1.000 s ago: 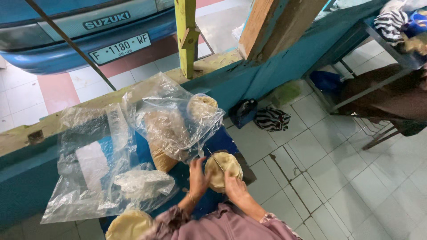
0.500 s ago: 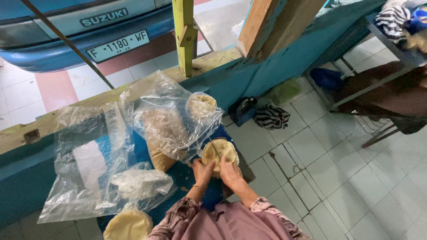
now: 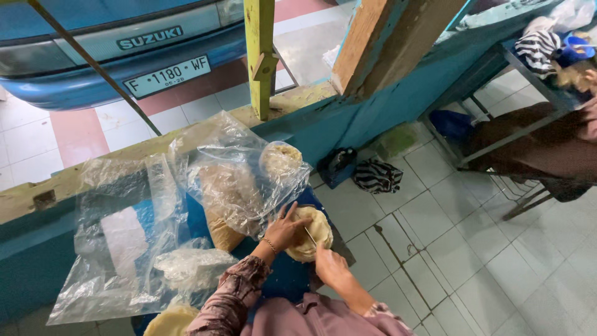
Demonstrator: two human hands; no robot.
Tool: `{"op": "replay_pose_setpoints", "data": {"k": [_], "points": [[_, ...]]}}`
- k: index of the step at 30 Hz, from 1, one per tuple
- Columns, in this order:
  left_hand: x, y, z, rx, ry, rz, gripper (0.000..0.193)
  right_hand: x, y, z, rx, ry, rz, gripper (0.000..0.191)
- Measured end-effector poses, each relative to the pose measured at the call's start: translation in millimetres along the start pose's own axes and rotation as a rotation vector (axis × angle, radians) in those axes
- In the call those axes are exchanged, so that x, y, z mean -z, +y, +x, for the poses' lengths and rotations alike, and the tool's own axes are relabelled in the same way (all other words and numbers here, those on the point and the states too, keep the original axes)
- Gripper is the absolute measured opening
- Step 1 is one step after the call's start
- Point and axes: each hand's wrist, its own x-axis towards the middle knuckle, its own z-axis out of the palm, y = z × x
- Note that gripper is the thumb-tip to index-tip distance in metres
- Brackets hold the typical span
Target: The person cuts a round of dough into smaller pieces with a knife on a small blue table, then wraps the dough pieces in clear plastic bags and ties them closed. They work through several dough rounds, placing wrapped portions on the table.
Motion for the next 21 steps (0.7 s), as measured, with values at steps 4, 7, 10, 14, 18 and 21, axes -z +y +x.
{"op": "replay_pose_setpoints", "data": {"k": [4, 7, 10, 14, 18, 21], "points": [[-5.0, -1.1, 2.4, 0.078, -0.131, -0.015, 0.082, -10.4, 5.6, -2.8, -0.043, -0.017, -0.01, 0.03], [-5.2, -1.5, 3.3, 0.025, -0.06, -0.029, 0.081, -13.6, 5.9, 1.0, -0.007, 0.041, -0.033, 0.046], [-3.5, 1.0, -0.4, 0.017, -0.012, 0.03, 0.081, -11.8, 9.5, -4.8, 0.064, 0.073, -0.077, 0.034], [7.0, 7.8, -6.2, 0.067, -0.041, 0.022, 0.078, -15.9, 18.4, -16.8, 0.02, 0.015, -0.091, 0.024], [5.5, 14.6, -2.1, 0.079, -0.027, 0.01, 0.064, -18.6, 19.3, -16.6, 0.044, 0.096, -0.051, 0.022], [-12.6, 20.8, -2.0, -0.037, 0.223, 0.148, 0.056, -18.5, 18.7, -15.2, 0.022, 0.077, -0.018, 0.032]]}}
